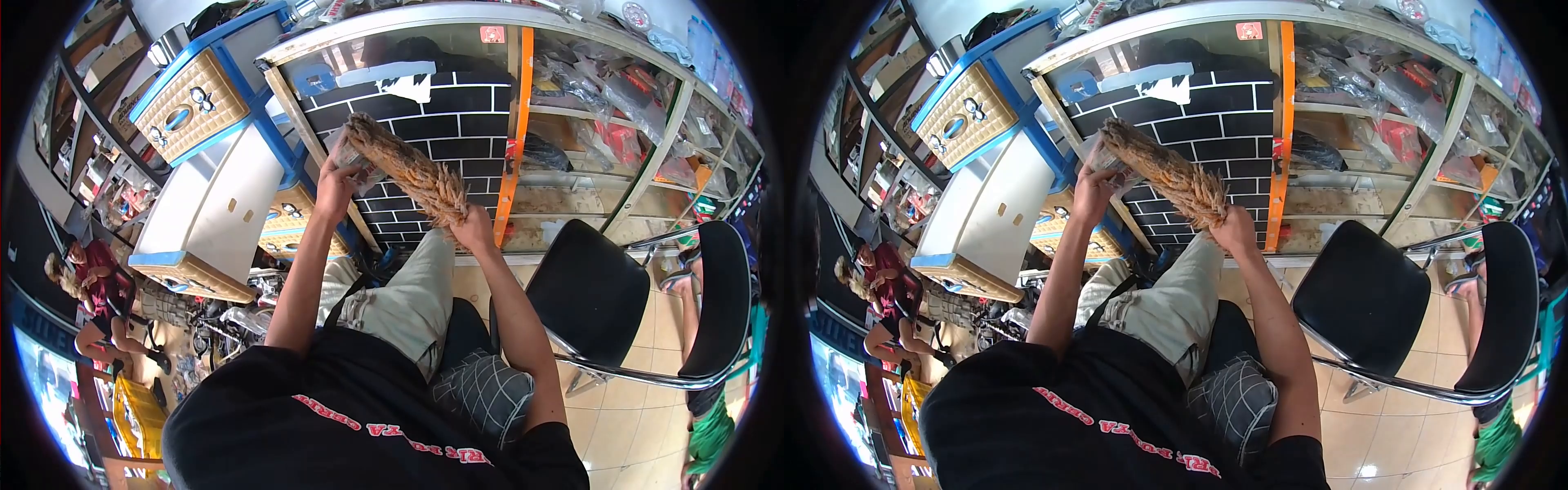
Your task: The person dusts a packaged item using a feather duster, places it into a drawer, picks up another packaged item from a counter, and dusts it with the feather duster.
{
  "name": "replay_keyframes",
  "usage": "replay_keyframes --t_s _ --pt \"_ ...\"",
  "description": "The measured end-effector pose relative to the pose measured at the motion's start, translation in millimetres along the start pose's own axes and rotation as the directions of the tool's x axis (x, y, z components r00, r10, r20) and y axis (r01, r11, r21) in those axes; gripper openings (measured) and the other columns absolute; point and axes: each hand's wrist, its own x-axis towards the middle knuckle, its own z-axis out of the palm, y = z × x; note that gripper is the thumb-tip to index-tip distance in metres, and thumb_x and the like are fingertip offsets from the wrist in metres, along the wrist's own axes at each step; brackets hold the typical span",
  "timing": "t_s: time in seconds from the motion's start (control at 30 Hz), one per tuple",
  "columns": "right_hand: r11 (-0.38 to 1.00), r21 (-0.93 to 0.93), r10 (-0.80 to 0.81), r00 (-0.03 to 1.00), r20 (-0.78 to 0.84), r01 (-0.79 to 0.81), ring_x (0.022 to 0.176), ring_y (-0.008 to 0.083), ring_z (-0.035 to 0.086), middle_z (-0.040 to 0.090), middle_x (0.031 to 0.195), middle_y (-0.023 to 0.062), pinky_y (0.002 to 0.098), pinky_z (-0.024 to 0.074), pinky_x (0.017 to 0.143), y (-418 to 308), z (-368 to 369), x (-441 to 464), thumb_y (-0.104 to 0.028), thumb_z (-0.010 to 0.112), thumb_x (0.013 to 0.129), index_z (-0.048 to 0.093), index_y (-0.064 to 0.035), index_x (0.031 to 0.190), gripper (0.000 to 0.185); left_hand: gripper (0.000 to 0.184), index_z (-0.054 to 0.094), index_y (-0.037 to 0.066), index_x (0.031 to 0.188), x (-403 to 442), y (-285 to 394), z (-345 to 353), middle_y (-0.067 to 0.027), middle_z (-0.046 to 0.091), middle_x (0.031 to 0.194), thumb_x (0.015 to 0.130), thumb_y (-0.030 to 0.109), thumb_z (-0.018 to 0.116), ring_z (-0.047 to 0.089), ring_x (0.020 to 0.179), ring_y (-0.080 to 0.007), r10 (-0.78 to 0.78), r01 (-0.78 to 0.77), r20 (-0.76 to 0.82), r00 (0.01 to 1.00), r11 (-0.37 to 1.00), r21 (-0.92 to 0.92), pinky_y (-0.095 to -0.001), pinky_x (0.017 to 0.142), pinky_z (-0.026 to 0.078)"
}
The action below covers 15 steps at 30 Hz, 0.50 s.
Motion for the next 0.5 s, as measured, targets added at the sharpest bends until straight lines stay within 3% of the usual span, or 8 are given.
replay_keyframes --t_s 0.03,0.13,0.17,0.23,0.33,0.4,0.43,0.5 --pt "0.999 0.008 -0.050 0.999 -0.017 0.050 0.079 0.0392 0.059 0.061 0.080 0.0233 0.0422 0.0497 0.066 2.3 0.5 -0.1 -0.022 0.066 0.069 0.064 -0.0008 0.083 0.025 0.060 0.036 0.004 0.134 0.2 -2.7 2.4 -0.0108 0.054 0.111 0.075 -0.009 0.040 0.056 0.084 -0.0186 -0.015 0.014 -0.097 0.995 1.000 -0.015 -0.0291 0.068 0.045" --pt "0.990 0.018 -0.143 0.987 0.077 0.142 0.079 0.0394 0.059 0.061 0.079 0.0231 0.0422 0.0499 0.066 5.4 0.1 2.9 -0.021 0.065 0.069 0.064 -0.0012 0.083 0.024 0.062 0.040 0.003 0.131 2.5 -11.2 -12.5 -0.0098 0.057 0.102 0.071 -0.012 0.040 0.055 0.081 -0.0180 -0.096 0.114 -0.153 0.984 0.987 0.110 -0.0273 0.066 0.045" --pt "0.990 0.018 -0.143 0.987 0.077 0.142 0.079 0.0394 0.059 0.061 0.079 0.0231 0.0422 0.0499 0.066 4.1 -0.1 2.8 -0.021 0.065 0.069 0.064 -0.0012 0.083 0.024 0.054 0.046 0.002 0.124 3.5 -14.3 -15.6 -0.0094 0.059 0.094 0.072 -0.010 0.042 0.055 0.076 -0.0156 -0.064 0.084 -0.108 0.992 0.979 0.188 -0.0257 0.064 0.044" --pt "0.998 0.015 -0.055 0.999 0.003 0.055 0.079 0.0396 0.059 0.061 0.079 0.0228 0.0422 0.0500 0.066 1.1 1.0 0.5 -0.020 0.066 0.068 0.064 -0.0009 0.082 0.024 0.051 0.048 0.003 0.123 2.2 -16.2 -13.5 -0.0090 0.059 0.093 0.073 -0.009 0.042 0.055 0.075 -0.0144 -0.021 0.040 -0.082 0.996 0.973 0.228 -0.0251 0.063 0.044" --pt "0.995 0.036 -0.089 0.996 0.003 0.089 0.080 0.0396 0.059 0.062 0.079 0.0224 0.0425 0.0500 0.067 3.5 0.2 0.6 -0.021 0.066 0.067 0.064 -0.0010 0.082 0.025 0.051 0.048 0.004 0.125 2.9 -16.5 -12.7 -0.0076 0.060 0.093 0.075 -0.006 0.043 0.054 0.070 -0.0109 0.042 -0.024 -0.057 0.997 0.958 0.286 -0.0241 0.060 0.043" --pt "0.988 -0.001 -0.152 0.988 0.042 0.152 0.079 0.0396 0.059 0.062 0.078 0.0225 0.0426 0.0500 0.067 1.4 -3.6 1.6 -0.020 0.066 0.067 0.064 -0.0009 0.083 0.025 0.058 0.042 0.006 0.132 14.1 -27.6 -41.3 -0.0060 0.061 0.095 0.075 -0.007 0.046 0.056 0.074 -0.0107 -0.127 0.082 0.071 0.989 0.891 0.447 -0.0238 0.062 0.044" --pt "0.976 -0.034 -0.212 0.974 0.085 0.215 0.079 0.0397 0.059 0.062 0.078 0.0226 0.0427 0.0500 0.067 0.6 -4.4 1.4 -0.020 0.066 0.067 0.064 -0.0007 0.083 0.025 0.058 0.042 0.004 0.131 -0.4 -15.8 -3.7 -0.0073 0.060 0.102 0.075 -0.008 0.047 0.058 0.085 -0.0132 -0.011 0.043 -0.112 0.994 0.956 0.291 -0.0250 0.069 0.047" --pt "0.995 0.053 -0.086 0.996 -0.008 0.086 0.078 0.0397 0.059 0.061 0.078 0.0227 0.0423 0.0496 0.067 0.4 1.1 0.9 -0.019 0.066 0.067 0.064 -0.0005 0.083 0.025 0.059 0.040 0.004 0.133 0.2 -12.5 -13.0 -0.0090 0.057 0.109 0.075 -0.009 0.044 0.056 0.099 -0.0161 -0.120 0.108 -0.012 0.993 0.841 0.530 -0.0264 0.079 0.047"
